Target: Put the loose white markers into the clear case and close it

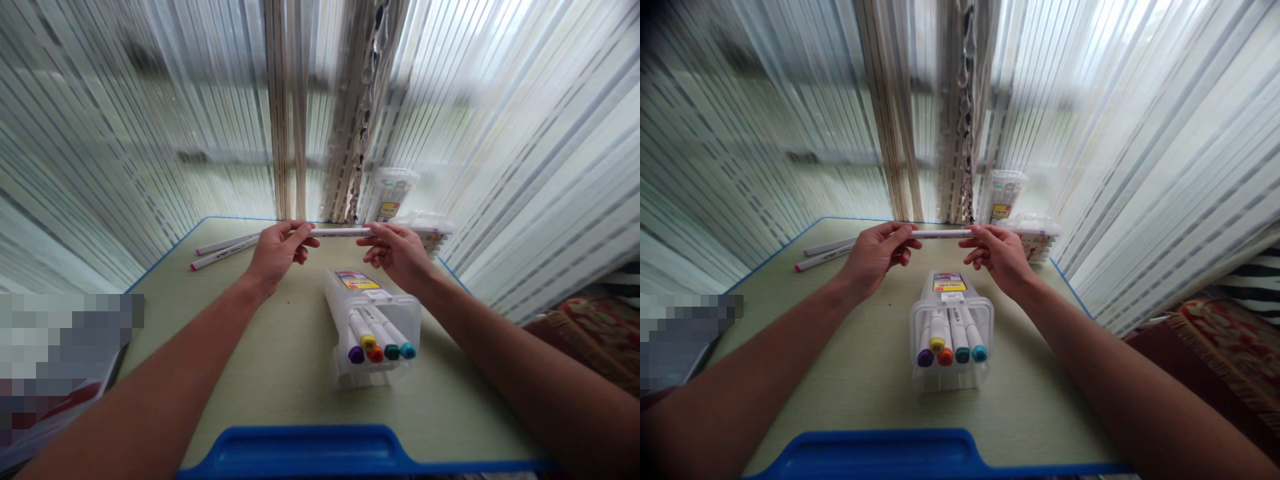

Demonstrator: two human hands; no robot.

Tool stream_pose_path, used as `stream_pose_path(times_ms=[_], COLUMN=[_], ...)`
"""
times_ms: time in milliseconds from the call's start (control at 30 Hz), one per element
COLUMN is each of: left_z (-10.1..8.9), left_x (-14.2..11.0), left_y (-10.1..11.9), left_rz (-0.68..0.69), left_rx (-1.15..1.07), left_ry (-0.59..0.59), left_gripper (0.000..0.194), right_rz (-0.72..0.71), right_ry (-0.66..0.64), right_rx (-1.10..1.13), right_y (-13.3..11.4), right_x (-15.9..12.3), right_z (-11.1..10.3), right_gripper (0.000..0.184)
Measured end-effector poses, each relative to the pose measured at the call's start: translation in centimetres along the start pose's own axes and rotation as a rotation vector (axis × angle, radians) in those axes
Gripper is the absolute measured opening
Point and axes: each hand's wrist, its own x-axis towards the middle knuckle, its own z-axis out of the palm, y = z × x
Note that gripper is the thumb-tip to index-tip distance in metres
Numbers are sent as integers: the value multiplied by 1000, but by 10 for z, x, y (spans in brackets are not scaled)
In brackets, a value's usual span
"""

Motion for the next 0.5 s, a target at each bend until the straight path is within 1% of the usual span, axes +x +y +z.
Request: stream_pose_path(times_ms=[167, 333, 500], left_z=[-1, -1, -1], left_x=[0, 0, -1], left_y=[-3, -4, -4], left_rz=[18, 41, 68], left_rx=[21, 54, 94], left_ry=[-1, -10, -20], left_gripper=[28, 34, 37], right_rz=[-9, -28, -70], right_ry=[-6, 3, -29], right_rx=[-1, -29, -61], right_y=[0, 1, 3], right_x=[0, 0, 1], right_z=[0, 0, -1], right_gripper=[32, 35, 36])
